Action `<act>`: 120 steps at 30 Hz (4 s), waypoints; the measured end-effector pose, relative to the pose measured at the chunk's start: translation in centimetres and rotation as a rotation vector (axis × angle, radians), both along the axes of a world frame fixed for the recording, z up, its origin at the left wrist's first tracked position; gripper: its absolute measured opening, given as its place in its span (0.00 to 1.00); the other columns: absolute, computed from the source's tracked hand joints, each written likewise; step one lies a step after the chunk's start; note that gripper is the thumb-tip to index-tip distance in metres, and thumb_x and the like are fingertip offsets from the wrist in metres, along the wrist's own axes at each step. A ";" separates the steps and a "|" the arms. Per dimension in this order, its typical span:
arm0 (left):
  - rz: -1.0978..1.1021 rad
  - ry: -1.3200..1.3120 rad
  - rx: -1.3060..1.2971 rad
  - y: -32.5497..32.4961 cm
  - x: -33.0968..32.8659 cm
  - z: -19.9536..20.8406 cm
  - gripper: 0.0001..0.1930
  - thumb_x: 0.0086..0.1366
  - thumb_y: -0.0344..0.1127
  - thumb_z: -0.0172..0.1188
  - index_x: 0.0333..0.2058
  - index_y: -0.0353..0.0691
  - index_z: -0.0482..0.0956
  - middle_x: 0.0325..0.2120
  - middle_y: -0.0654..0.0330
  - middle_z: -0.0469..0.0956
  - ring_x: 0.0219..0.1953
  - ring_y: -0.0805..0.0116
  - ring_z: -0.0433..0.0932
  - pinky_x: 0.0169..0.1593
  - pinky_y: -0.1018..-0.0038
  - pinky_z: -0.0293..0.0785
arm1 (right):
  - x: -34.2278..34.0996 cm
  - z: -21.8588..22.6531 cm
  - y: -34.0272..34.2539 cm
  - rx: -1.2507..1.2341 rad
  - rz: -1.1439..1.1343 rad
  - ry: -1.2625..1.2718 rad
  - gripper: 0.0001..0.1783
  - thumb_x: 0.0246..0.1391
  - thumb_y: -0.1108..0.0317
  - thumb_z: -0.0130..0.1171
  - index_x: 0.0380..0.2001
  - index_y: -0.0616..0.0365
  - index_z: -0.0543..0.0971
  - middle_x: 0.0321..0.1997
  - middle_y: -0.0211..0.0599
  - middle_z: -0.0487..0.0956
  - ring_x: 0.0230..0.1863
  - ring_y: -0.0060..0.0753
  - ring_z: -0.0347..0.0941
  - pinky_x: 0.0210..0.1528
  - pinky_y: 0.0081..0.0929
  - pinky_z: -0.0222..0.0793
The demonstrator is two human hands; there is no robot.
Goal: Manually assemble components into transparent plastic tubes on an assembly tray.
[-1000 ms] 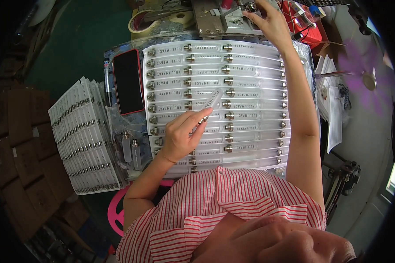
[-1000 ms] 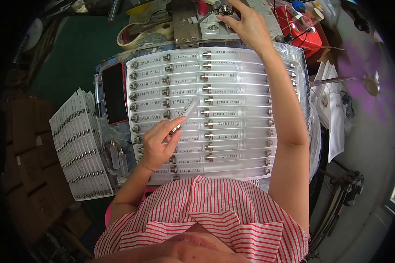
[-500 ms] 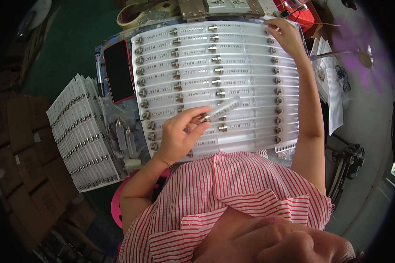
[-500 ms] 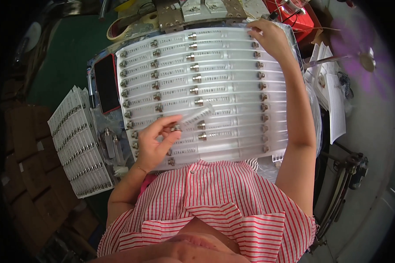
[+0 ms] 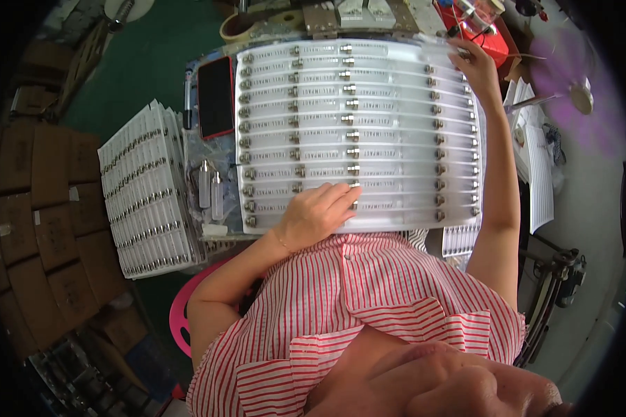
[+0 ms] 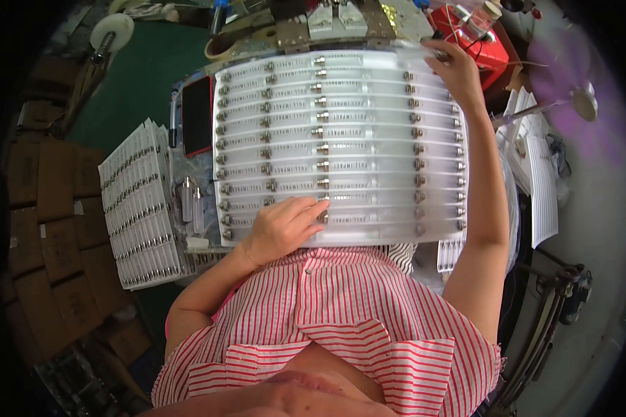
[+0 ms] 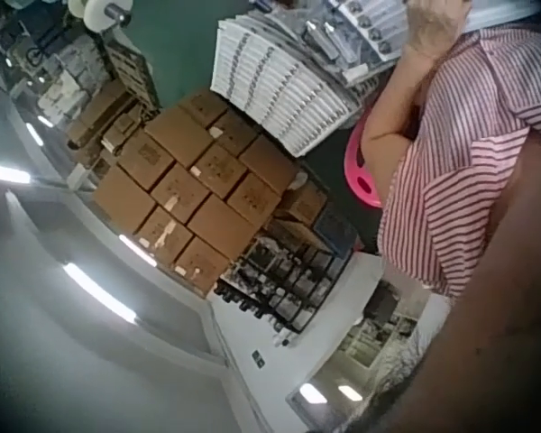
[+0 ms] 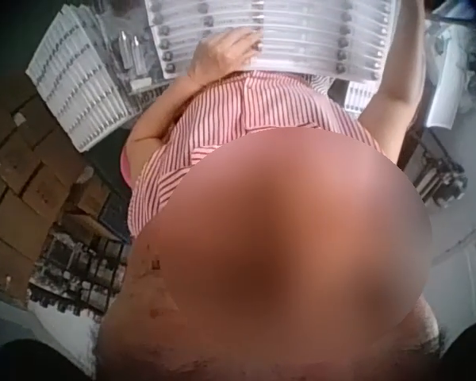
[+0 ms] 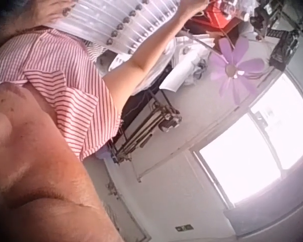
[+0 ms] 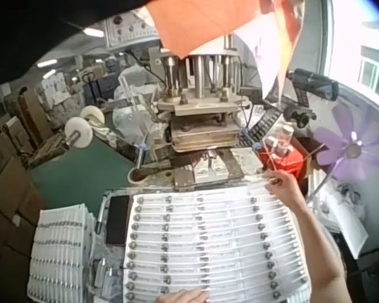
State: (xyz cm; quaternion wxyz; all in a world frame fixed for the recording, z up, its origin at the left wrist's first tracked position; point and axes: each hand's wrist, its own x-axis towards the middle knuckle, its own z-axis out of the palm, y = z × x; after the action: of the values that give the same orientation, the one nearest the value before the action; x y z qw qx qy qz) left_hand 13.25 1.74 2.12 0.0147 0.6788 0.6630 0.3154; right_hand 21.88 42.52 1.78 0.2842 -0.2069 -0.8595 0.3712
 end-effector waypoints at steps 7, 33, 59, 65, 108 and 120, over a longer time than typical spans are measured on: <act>0.193 0.359 0.149 10.9 -12.8 2.3 0.15 0.57 0.36 0.62 0.45 0.55 0.80 0.21 0.66 0.71 0.21 0.74 0.75 0.22 0.74 0.71 | 3.3 4.2 -3.3 -0.302 -0.105 0.317 0.18 0.55 0.74 0.59 0.50 0.61 0.78 0.37 0.31 0.80 0.37 0.18 0.75 0.42 0.16 0.70; 0.218 -0.411 0.074 2.1 -6.7 -0.3 0.17 0.52 0.22 0.64 0.43 0.41 0.81 0.20 0.60 0.75 0.19 0.71 0.73 0.23 0.76 0.68 | -14.9 2.2 -3.2 0.290 0.004 -0.009 0.33 0.46 0.68 0.66 0.58 0.58 0.68 0.52 0.48 0.77 0.53 0.46 0.73 0.54 0.32 0.68; 0.212 -0.437 0.058 2.0 -7.1 -1.2 0.18 0.53 0.21 0.63 0.44 0.40 0.81 0.22 0.59 0.76 0.21 0.71 0.75 0.24 0.77 0.70 | -15.0 4.5 -3.8 0.313 0.016 -0.136 0.32 0.45 0.64 0.68 0.54 0.61 0.72 0.47 0.52 0.78 0.46 0.48 0.77 0.46 0.34 0.70; 0.213 -0.453 0.050 2.1 -7.0 -0.8 0.17 0.53 0.21 0.63 0.43 0.40 0.81 0.23 0.60 0.76 0.20 0.72 0.74 0.24 0.77 0.69 | -14.8 5.2 -4.1 0.212 0.006 -0.198 0.33 0.45 0.64 0.68 0.56 0.60 0.71 0.49 0.51 0.78 0.47 0.45 0.77 0.47 0.33 0.70; 0.209 0.790 0.387 26.2 -19.7 3.4 0.14 0.59 0.34 0.59 0.45 0.50 0.77 0.20 0.65 0.72 0.23 0.66 0.77 0.24 0.71 0.74 | -3.7 4.6 -2.0 -0.118 -0.162 0.179 0.18 0.53 0.68 0.62 0.47 0.60 0.79 0.35 0.37 0.83 0.39 0.19 0.79 0.41 0.16 0.72; -0.007 0.117 0.235 7.9 -9.0 -0.1 0.18 0.51 0.30 0.66 0.44 0.41 0.81 0.16 0.65 0.69 0.17 0.71 0.70 0.21 0.74 0.67 | -14.8 2.8 -6.1 0.770 -0.184 0.135 0.20 0.48 0.60 0.66 0.45 0.51 0.79 0.41 0.36 0.80 0.42 0.41 0.77 0.40 0.33 0.73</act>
State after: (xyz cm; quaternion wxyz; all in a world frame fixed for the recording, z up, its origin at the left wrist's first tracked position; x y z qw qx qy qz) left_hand 4.23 9.68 2.05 -0.1025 0.6955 0.6187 0.3507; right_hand 7.09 36.41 4.55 0.4288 -0.1364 -0.8930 0.0080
